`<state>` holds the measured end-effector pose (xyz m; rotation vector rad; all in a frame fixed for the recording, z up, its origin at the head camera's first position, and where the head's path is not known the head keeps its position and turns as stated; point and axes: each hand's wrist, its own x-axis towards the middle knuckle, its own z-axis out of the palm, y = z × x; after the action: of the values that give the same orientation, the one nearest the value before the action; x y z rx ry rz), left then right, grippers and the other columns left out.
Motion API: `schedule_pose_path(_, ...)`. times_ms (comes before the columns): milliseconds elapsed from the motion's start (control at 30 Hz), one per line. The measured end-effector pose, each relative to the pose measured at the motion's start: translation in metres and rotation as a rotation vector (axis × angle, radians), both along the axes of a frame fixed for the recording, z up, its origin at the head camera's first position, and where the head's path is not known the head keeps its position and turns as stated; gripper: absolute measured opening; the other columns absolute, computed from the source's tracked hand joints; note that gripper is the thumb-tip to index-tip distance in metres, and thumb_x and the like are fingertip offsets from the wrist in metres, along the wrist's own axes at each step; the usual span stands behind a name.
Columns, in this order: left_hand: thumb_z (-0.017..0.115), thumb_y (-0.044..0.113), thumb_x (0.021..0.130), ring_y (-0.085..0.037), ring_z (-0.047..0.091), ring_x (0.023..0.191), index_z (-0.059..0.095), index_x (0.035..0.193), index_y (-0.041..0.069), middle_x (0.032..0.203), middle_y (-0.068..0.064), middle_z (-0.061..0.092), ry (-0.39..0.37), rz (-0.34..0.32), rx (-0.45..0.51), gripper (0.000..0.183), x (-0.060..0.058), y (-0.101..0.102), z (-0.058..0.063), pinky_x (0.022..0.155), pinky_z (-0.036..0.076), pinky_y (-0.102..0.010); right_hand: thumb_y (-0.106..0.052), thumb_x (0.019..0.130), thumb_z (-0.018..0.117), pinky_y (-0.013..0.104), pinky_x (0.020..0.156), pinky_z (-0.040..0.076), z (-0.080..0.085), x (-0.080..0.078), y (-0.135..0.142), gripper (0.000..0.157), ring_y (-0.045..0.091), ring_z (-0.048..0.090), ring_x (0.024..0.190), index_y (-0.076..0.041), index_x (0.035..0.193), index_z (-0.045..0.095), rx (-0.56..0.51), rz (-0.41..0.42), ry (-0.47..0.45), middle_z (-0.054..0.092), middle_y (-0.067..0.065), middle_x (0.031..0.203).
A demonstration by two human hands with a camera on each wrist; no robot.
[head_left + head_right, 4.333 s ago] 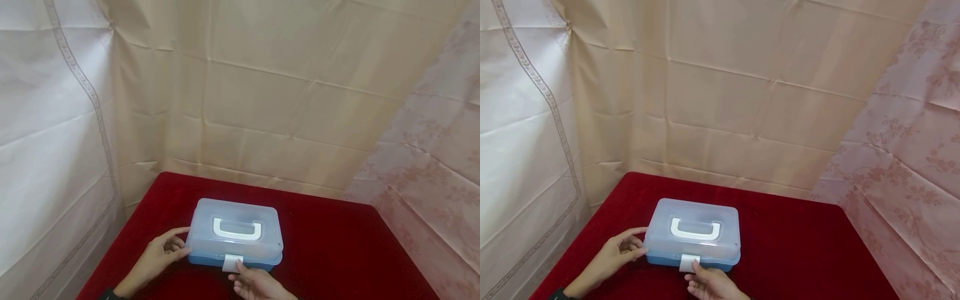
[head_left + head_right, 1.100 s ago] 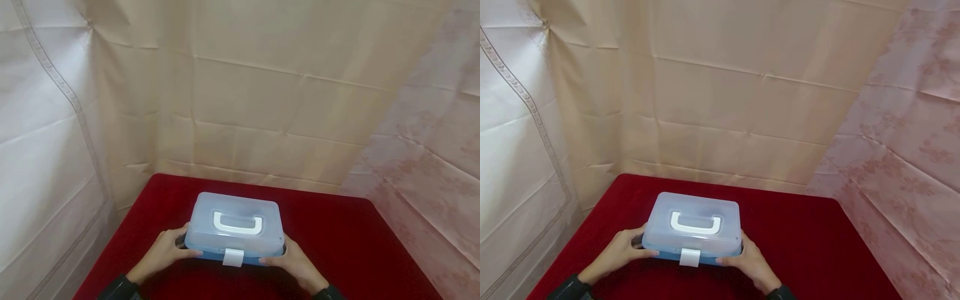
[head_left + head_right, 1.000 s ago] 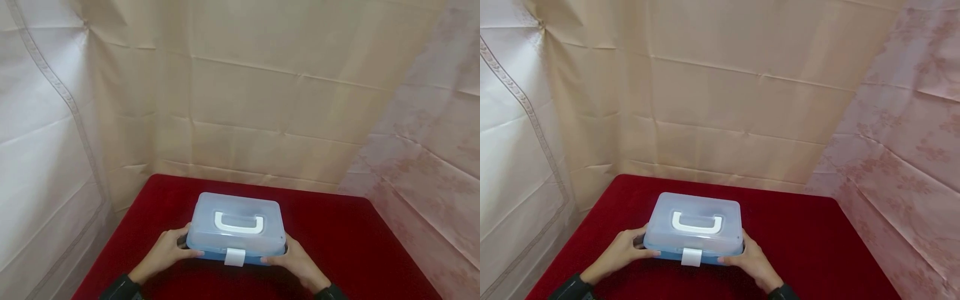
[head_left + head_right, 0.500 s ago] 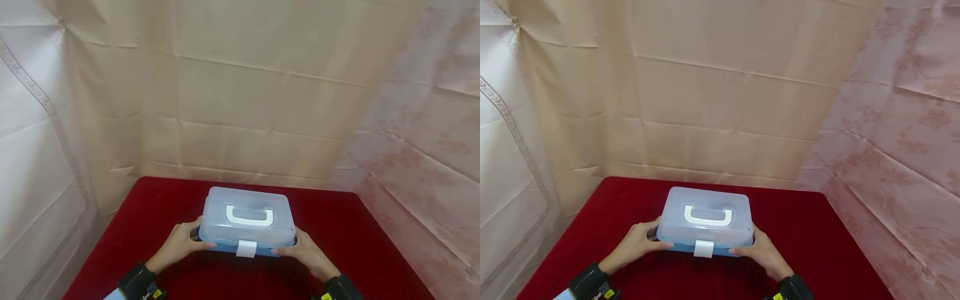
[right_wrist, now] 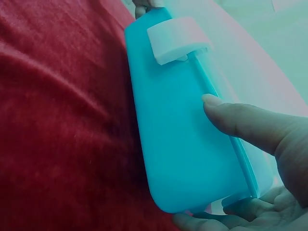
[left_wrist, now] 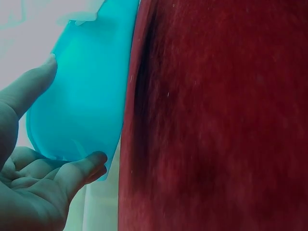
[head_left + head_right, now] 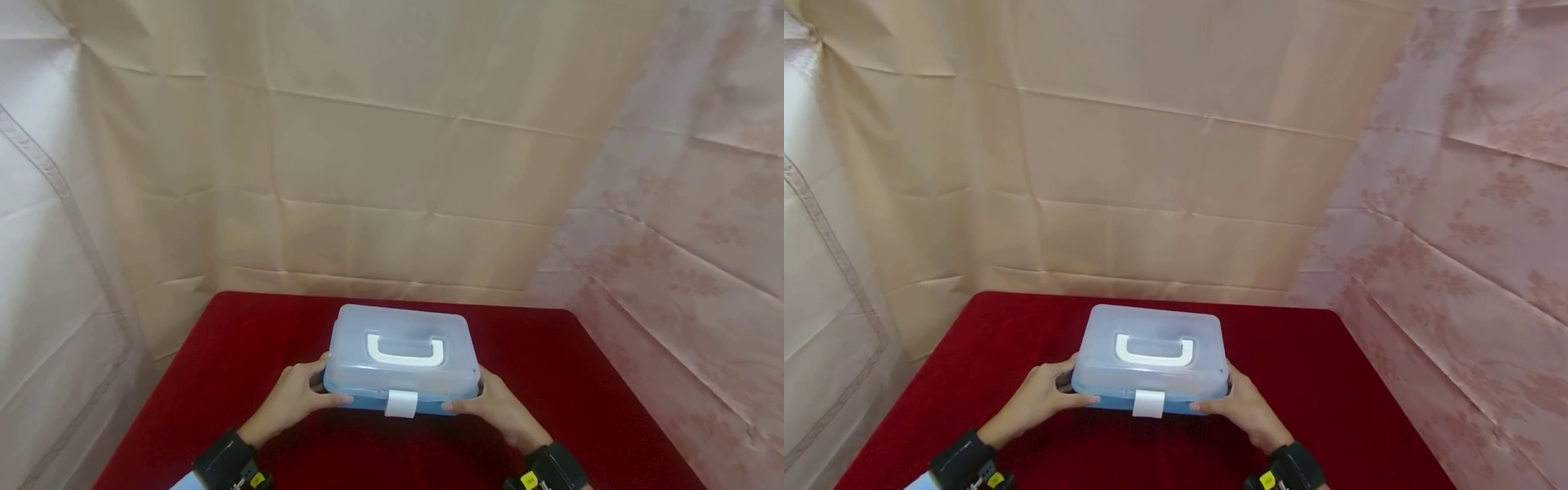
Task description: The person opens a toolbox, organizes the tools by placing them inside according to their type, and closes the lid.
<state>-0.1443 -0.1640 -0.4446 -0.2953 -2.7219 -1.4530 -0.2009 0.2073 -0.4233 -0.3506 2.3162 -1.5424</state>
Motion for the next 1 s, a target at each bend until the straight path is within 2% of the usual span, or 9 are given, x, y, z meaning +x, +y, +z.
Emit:
schedule_pose_path(233,0.079,0.056,0.072,-0.025,0.061,0.115,0.044,0.149,0.012,0.132,-0.004,0.060,-0.012,0.036,0.029,0.095,0.002,-0.017,0.004,0.087,0.050,-0.037,-0.028,0.075,0.084,0.046,0.090,0.047,0.001,-0.009,-0.018,0.086,0.030,0.057,0.107,-0.022,0.147,0.037,-0.046,0.066,0.012,0.056,0.007,0.129)
schedule_pose_path(433,0.080,0.053,0.071,-0.026,0.060,0.116,0.046,0.147,0.016,0.130,-0.001,0.061,-0.024,0.072,0.056,0.092,0.000,-0.042,0.009,0.088,0.050,-0.040,-0.031,0.074,0.084,0.048,0.091,0.047,0.002,-0.022,-0.043,0.086,0.030,0.057,0.109,-0.025,0.147,0.038,-0.047,0.109,0.052,0.057,0.005,0.129)
schedule_pose_path(767,0.080,0.050,0.073,-0.025,0.061,0.110,0.045,0.148,0.016,0.131,-0.002,0.060,-0.014,0.098,0.027,0.090,-0.005,-0.087,0.015,0.088,0.050,-0.041,-0.033,0.073,0.085,0.048,0.092,0.046,0.005,-0.040,-0.088,0.087,0.029,0.056,0.111,-0.032,0.147,0.038,-0.071,0.159,0.111,0.057,0.000,0.129)
schedule_pose_path(1000,0.079,0.051,0.074,-0.024,0.062,0.108,0.048,0.147,0.016,0.126,-0.001,0.063,-0.004,0.096,-0.022,0.086,-0.014,-0.109,0.016,0.090,0.049,-0.045,-0.024,0.076,0.084,0.045,0.092,0.046,0.011,-0.044,-0.107,0.083,0.028,0.055,0.112,-0.027,0.146,0.039,-0.112,0.188,0.117,0.058,0.001,0.128)
